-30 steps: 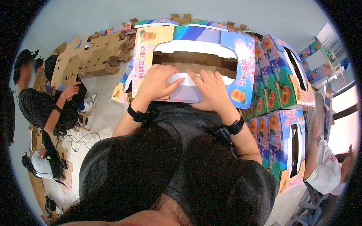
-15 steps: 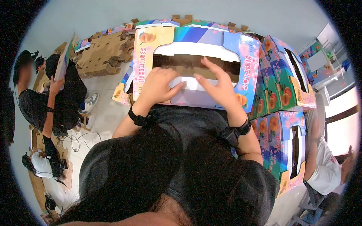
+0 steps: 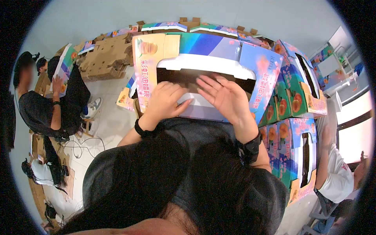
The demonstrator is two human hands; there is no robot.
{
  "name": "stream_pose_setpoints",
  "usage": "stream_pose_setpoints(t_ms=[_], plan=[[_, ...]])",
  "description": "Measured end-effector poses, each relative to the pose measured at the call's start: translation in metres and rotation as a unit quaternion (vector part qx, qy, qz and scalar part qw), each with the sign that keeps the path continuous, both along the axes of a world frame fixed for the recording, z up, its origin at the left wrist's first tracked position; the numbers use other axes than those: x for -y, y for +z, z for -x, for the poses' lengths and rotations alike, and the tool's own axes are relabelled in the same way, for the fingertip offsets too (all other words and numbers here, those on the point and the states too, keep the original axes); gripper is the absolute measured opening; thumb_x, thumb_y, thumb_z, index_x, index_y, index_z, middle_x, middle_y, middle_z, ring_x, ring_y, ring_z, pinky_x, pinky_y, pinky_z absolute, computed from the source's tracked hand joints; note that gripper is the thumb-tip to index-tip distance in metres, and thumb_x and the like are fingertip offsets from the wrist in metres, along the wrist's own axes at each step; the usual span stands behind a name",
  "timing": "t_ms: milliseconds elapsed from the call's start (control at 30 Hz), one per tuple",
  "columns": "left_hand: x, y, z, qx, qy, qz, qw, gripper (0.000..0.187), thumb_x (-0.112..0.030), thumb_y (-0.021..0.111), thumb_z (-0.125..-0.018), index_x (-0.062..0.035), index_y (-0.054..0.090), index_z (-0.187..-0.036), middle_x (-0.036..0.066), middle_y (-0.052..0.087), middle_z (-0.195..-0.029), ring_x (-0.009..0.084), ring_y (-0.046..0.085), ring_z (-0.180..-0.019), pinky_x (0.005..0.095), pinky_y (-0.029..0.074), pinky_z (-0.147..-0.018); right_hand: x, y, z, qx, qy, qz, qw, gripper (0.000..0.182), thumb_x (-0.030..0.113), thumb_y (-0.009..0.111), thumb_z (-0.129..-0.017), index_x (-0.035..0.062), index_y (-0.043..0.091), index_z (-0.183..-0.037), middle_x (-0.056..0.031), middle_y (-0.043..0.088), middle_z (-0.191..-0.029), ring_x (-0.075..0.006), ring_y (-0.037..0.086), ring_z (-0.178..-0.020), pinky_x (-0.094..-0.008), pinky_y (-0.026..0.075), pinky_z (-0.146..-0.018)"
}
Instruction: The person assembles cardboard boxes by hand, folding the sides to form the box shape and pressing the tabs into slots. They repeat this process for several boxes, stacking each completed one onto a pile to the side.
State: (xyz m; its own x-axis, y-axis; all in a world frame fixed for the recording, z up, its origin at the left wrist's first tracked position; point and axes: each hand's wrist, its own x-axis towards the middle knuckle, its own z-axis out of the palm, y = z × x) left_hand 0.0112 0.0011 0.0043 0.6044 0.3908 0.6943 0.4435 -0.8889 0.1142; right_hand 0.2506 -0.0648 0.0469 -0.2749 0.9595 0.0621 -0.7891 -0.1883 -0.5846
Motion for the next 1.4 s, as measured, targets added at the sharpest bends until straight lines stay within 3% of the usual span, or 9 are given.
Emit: stream_pose_setpoints(t_ms=[200,333,467,767,933,1100,1133,1200,1400], plan=[[0.010,0.005,0.001,0.066,-0.069,-0.074,0.993,0.032,-0.023,0.078,-0.082,-0.0104,0.073,-0.111,0.005,0.070,-0.093,0.0241,0.068,-0.088,0.0419,0.052,-0.092,0.006,0.005,0.004,-0.056,-0.154,-0.028,0.986,0.039,0.015,0.056,-0.095,-0.0013,0.054,-0.131,-0.0182,0.062,-0.134,-0.0345,0.054,-0.132,-0.0536,0.035,-0.121],[0.011,0.002,0.023,0.273,0.007,-0.211,0.939,0.073,-0.024,0.076,-0.072,0.0029,0.055,-0.137,0.020,0.059,-0.134,0.0352,0.062,-0.118,0.0454,0.047,-0.104,0.015,0.004,0.001,-0.060,-0.127,-0.041,0.989,0.043,0.021,0.055,-0.096,-0.0014,0.054,-0.133,-0.0192,0.061,-0.135,-0.0362,0.054,-0.132,-0.0557,0.037,-0.117],[-0.001,0.034,0.061,0.302,0.141,-0.112,0.936,0.096,-0.025,0.075,-0.071,0.0061,0.033,-0.152,0.025,0.048,-0.145,0.0367,0.050,-0.133,0.0455,0.041,-0.112,0.022,-0.011,-0.011,-0.072,-0.066,-0.060,0.993,0.050,0.029,0.056,-0.094,-0.0014,0.055,-0.133,-0.0211,0.060,-0.138,-0.0375,0.053,-0.133,-0.0563,0.041,-0.112],[-0.024,-0.018,0.131,0.377,-0.124,0.550,0.735,0.093,-0.033,0.080,-0.085,0.0008,0.029,-0.154,0.015,0.055,-0.137,0.0267,0.059,-0.123,0.0418,0.049,-0.105,0.028,-0.012,-0.015,-0.023,-0.008,-0.150,0.988,0.064,0.036,0.057,-0.089,-0.0037,0.052,-0.140,-0.0242,0.056,-0.143,-0.0384,0.050,-0.136,-0.0561,0.044,-0.105],[-0.006,-0.019,0.126,0.327,-0.215,0.430,0.814,0.067,-0.033,0.078,-0.089,0.0009,0.051,-0.140,0.014,0.063,-0.129,0.0238,0.064,-0.115,0.0408,0.055,-0.098,0.024,0.032,-0.028,0.190,-0.021,-0.218,0.957,0.090,0.057,0.055,-0.091,-0.0057,0.033,-0.153,-0.0267,0.052,-0.146,-0.0433,0.054,-0.131,-0.0550,0.048,-0.100],[0.017,0.029,0.086,0.460,-0.280,0.464,0.704,0.066,-0.030,0.084,-0.083,0.0019,0.057,-0.133,0.013,0.065,-0.128,0.0239,0.064,-0.116,0.0398,0.056,-0.097,0.017,0.037,-0.024,0.189,-0.185,-0.143,0.954,0.112,0.088,0.042,-0.086,0.0014,0.031,-0.157,-0.0187,0.044,-0.156,-0.0362,0.047,-0.140,-0.0541,0.038,-0.113],[0.016,0.034,0.081,0.443,-0.258,0.401,0.759,0.072,-0.028,0.088,-0.078,0.0001,0.055,-0.135,0.014,0.065,-0.129,0.0254,0.064,-0.117,0.0413,0.054,-0.099,0.019,0.042,-0.018,0.222,-0.259,-0.066,0.938,0.113,0.089,0.042,-0.085,0.0025,0.032,-0.157,-0.0170,0.044,-0.157,-0.0342,0.044,-0.142,-0.0540,0.034,-0.117],[0.010,0.038,0.072,0.417,-0.194,0.262,0.849,0.086,-0.024,0.095,-0.069,-0.0036,0.050,-0.139,0.016,0.064,-0.131,0.0283,0.064,-0.121,0.0442,0.051,-0.102,-0.007,0.000,-0.044,-0.158,0.040,-0.184,0.969,0.115,0.091,0.040,-0.085,0.0030,0.030,-0.159,-0.0141,0.041,-0.160,-0.0318,0.038,-0.146,-0.0504,0.027,-0.122],[-0.012,0.019,0.064,0.242,-0.119,0.036,0.962,0.099,-0.021,0.096,-0.060,-0.0128,0.042,-0.142,0.017,0.060,-0.138,0.0365,0.061,-0.125,0.0465,0.045,-0.104,-0.009,-0.015,0.001,0.193,-0.144,-0.026,0.970,0.110,0.088,0.040,-0.087,0.0064,0.028,-0.160,-0.0127,0.041,-0.159,-0.0283,0.042,-0.144,-0.0487,0.037,-0.116]])
